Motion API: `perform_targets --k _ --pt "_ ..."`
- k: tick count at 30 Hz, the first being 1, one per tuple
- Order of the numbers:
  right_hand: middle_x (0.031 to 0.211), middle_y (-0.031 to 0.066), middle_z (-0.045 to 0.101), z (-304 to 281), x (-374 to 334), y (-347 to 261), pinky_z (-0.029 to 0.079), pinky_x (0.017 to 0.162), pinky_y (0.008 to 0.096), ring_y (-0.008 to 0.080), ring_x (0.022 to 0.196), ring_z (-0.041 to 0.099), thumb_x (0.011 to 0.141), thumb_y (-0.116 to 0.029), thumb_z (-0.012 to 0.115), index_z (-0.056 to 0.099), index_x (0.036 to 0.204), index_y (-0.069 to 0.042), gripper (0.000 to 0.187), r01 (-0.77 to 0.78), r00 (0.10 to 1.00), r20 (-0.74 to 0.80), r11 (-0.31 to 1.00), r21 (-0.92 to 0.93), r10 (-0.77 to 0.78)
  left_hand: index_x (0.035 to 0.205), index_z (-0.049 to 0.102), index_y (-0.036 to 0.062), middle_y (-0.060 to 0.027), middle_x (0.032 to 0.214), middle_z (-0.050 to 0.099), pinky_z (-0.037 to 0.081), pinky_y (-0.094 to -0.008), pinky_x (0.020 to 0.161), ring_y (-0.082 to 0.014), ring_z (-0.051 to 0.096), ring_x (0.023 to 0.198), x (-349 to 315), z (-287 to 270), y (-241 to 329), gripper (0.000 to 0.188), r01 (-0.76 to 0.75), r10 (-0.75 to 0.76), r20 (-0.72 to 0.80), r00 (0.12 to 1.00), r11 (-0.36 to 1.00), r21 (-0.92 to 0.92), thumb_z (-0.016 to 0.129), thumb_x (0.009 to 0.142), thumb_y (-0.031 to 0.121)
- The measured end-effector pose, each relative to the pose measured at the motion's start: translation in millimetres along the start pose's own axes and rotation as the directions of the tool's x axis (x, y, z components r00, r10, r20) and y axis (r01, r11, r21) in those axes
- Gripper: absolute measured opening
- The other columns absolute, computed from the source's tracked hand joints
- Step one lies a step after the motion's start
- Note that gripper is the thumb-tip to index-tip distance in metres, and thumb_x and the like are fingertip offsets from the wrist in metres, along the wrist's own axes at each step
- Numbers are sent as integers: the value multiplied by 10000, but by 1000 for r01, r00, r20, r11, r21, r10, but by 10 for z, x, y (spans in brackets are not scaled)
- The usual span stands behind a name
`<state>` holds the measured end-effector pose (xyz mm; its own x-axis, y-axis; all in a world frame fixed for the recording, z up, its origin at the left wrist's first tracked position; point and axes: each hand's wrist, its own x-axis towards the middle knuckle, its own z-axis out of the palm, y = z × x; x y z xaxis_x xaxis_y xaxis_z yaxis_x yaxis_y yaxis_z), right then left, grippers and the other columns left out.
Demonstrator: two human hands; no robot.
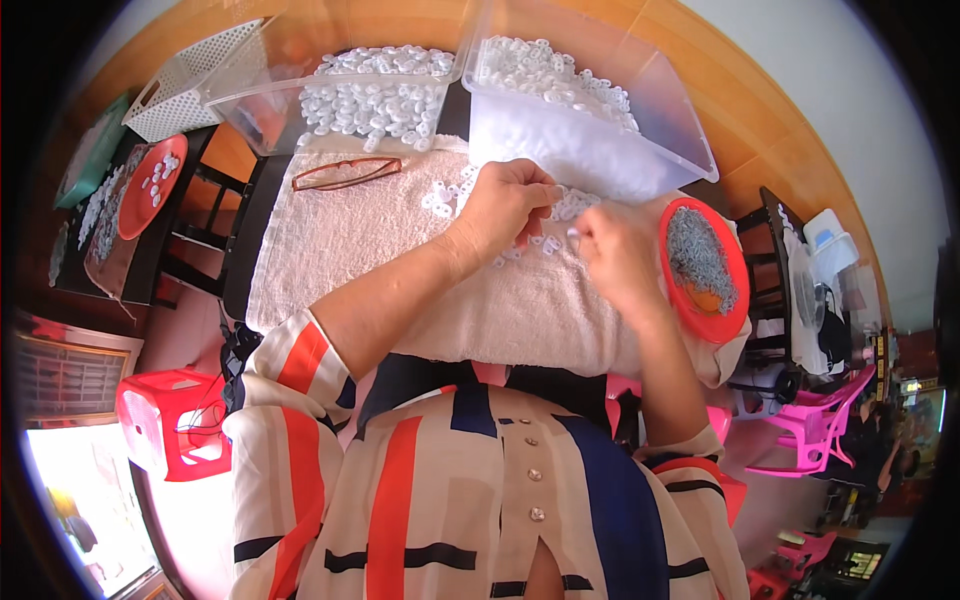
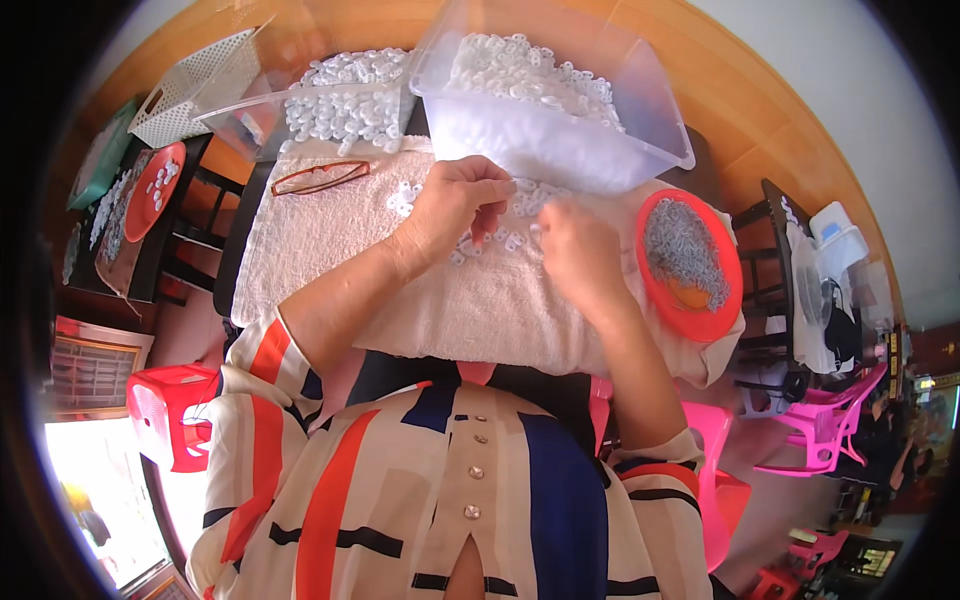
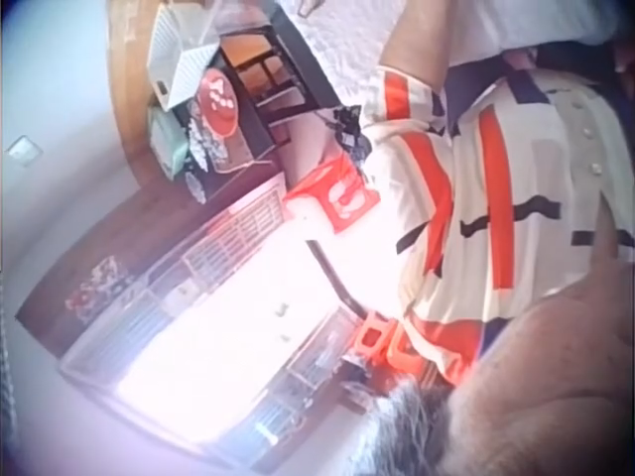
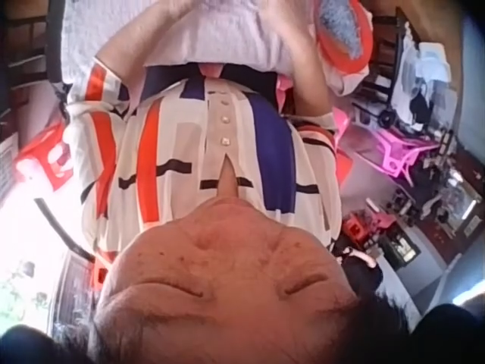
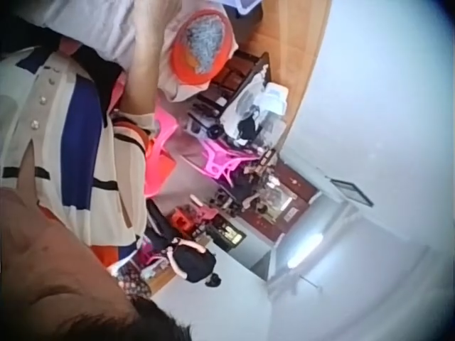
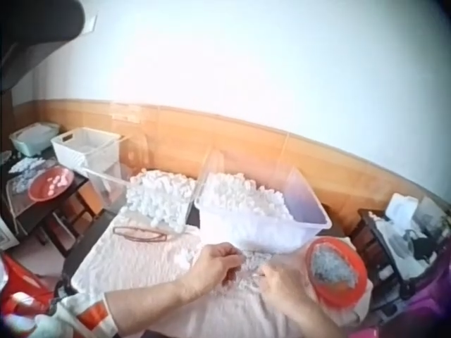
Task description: Manually assembling small white plastic components by inserting metal pins into them at a workstation.
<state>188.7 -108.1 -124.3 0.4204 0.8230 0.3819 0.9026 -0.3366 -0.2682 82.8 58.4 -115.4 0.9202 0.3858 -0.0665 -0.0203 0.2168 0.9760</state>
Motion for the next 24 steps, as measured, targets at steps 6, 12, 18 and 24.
perform_targets --k 6,12,18,24 --pt "762 40 631 -192 262 -203 426 574 220 106 641 580 858 -57 628 619 914 -7 76 -336 875 134 386 859 465 846 602 -26 -49 658 575 414 -252 398 -113 541 503 -61 62 51 141 -23 19 -54 998 997 -75 625 861 113" --pt "771 45 636 -156 329 -272 429 575 216 110 644 587 860 -51 627 621 904 -3 65 -311 874 153 288 906 462 836 603 -24 -46 656 579 417 -244 389 -102 542 505 -58 70 25 157 -56 53 -83 995 998 -43 618 862 129" --pt "781 48 643 -77 323 -265 438 578 228 118 651 600 863 -60 627 623 901 1 72 -321 876 175 271 907 450 841 607 -19 -38 652 580 413 -234 398 -89 534 511 -82 71 50 156 -79 79 -90 993 997 6 620 865 134" --pt "812 63 659 -63 286 -287 446 587 242 140 684 623 879 -78 615 619 936 6 102 -306 889 210 184 934 408 876 606 -16 -31 690 594 425 -227 422 -76 533 540 -114 75 68 157 -112 117 -54 992 991 77 610 885 141"
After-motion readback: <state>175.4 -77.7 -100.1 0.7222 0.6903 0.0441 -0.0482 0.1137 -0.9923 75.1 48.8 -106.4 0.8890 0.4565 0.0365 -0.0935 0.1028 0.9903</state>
